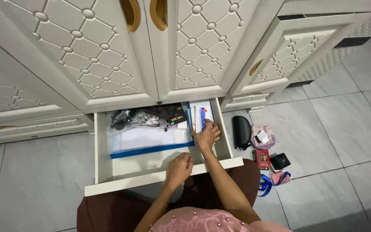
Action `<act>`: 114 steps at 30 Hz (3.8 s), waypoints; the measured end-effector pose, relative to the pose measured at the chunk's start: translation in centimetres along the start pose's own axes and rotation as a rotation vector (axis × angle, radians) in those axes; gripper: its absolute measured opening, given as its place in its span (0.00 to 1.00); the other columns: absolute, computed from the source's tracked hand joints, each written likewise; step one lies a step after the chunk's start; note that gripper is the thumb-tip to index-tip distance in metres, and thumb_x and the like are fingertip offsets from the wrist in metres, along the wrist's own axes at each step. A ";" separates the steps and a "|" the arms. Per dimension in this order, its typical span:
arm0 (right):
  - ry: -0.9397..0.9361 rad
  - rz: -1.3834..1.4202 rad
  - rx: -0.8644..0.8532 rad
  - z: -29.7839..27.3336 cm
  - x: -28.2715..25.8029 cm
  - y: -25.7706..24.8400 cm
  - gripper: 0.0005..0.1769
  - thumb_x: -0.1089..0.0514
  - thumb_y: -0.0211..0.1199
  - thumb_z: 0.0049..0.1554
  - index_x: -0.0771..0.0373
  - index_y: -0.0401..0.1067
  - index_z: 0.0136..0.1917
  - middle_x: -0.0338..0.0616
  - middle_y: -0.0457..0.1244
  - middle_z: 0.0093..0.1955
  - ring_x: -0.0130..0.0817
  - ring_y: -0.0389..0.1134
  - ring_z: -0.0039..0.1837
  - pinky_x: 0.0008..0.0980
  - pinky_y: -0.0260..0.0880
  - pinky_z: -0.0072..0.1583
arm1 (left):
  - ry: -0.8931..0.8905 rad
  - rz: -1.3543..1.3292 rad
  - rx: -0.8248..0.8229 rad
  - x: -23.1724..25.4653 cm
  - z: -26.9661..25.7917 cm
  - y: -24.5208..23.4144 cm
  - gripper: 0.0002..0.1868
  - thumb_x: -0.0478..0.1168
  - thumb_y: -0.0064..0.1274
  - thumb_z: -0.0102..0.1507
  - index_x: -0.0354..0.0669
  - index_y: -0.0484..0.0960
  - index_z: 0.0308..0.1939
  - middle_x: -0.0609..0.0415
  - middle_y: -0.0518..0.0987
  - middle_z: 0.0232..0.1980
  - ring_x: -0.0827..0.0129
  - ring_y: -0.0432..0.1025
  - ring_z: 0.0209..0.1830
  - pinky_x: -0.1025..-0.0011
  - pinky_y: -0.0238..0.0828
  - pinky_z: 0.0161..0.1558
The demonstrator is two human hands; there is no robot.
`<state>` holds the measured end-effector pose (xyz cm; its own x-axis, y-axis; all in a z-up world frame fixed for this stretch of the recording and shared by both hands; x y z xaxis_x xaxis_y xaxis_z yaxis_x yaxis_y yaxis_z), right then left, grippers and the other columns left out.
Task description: The person opens a wardrobe door, then opens a drawer and removes various items one by one, placing them on the floor. Items include a pouch, boxes, a lanyard, a tablet, and plastic bags.
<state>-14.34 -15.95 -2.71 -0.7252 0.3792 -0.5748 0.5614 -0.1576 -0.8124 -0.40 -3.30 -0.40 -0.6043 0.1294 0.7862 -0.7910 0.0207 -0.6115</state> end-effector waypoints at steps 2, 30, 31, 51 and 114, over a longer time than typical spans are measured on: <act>-0.016 0.028 0.023 -1.1 0.1 -0.8 0.52 0.49 0.81 0.38 0.51 0.59 0.71 0.55 0.50 0.73 0.57 0.45 0.75 0.61 0.43 0.73 | -0.149 -0.158 0.005 -1.7 1.1 1.2 0.16 0.45 0.47 0.66 0.38 0.80 0.49 0.43 0.84 0.48 0.54 0.80 0.45 0.59 0.77 0.47; -0.074 0.617 -0.302 -8.2 2.5 -8.8 0.53 0.56 0.78 0.43 0.66 0.53 0.75 0.58 0.64 0.64 0.44 0.69 0.64 0.37 0.72 0.62 | -0.541 -1.727 -0.120 -2.5 -0.4 3.8 0.28 0.47 0.48 0.68 0.36 0.66 0.68 0.44 0.77 0.62 0.58 0.73 0.62 0.57 0.70 0.64; -0.136 0.665 -0.300 -8.1 2.9 -9.0 0.53 0.56 0.77 0.44 0.67 0.53 0.76 0.58 0.64 0.65 0.45 0.68 0.65 0.37 0.70 0.64 | -0.505 -1.757 -0.123 -2.1 -0.5 3.9 0.28 0.47 0.48 0.69 0.35 0.65 0.69 0.44 0.77 0.62 0.58 0.73 0.62 0.57 0.69 0.64; -0.299 0.562 -0.261 -9.5 8.3 -18.3 0.33 0.56 0.63 0.61 0.67 0.58 0.76 0.51 0.65 0.67 0.34 0.66 0.66 0.32 0.63 0.64 | -0.438 -1.340 -0.187 6.6 -0.4 9.7 0.29 0.50 0.36 0.73 0.45 0.58 0.76 0.53 0.69 0.71 0.68 0.64 0.70 0.67 0.60 0.69; 0.584 1.444 -0.261 1.9 10.9 8.7 0.05 0.54 0.66 0.58 0.51 0.70 0.44 0.30 0.54 0.31 0.24 0.56 0.33 0.29 0.63 0.35 | -0.237 -0.580 0.060 -5.5 0.9 0.1 0.12 0.39 0.45 0.71 0.33 0.79 0.48 0.48 0.83 0.44 0.66 0.80 0.44 0.67 0.80 0.47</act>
<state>-18.14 -14.93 -16.24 0.6728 0.3490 -0.6524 0.7105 -0.5505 0.4383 2.76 -4.85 -4.69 -0.0749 -0.1097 0.9911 -0.9963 -0.0345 -0.0791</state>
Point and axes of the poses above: each hand's wrist, its own z-axis towards the middle knuckle, its own y-axis out of the palm, x = y × z, the point moved 3 cm from there along z, towards the middle knuckle
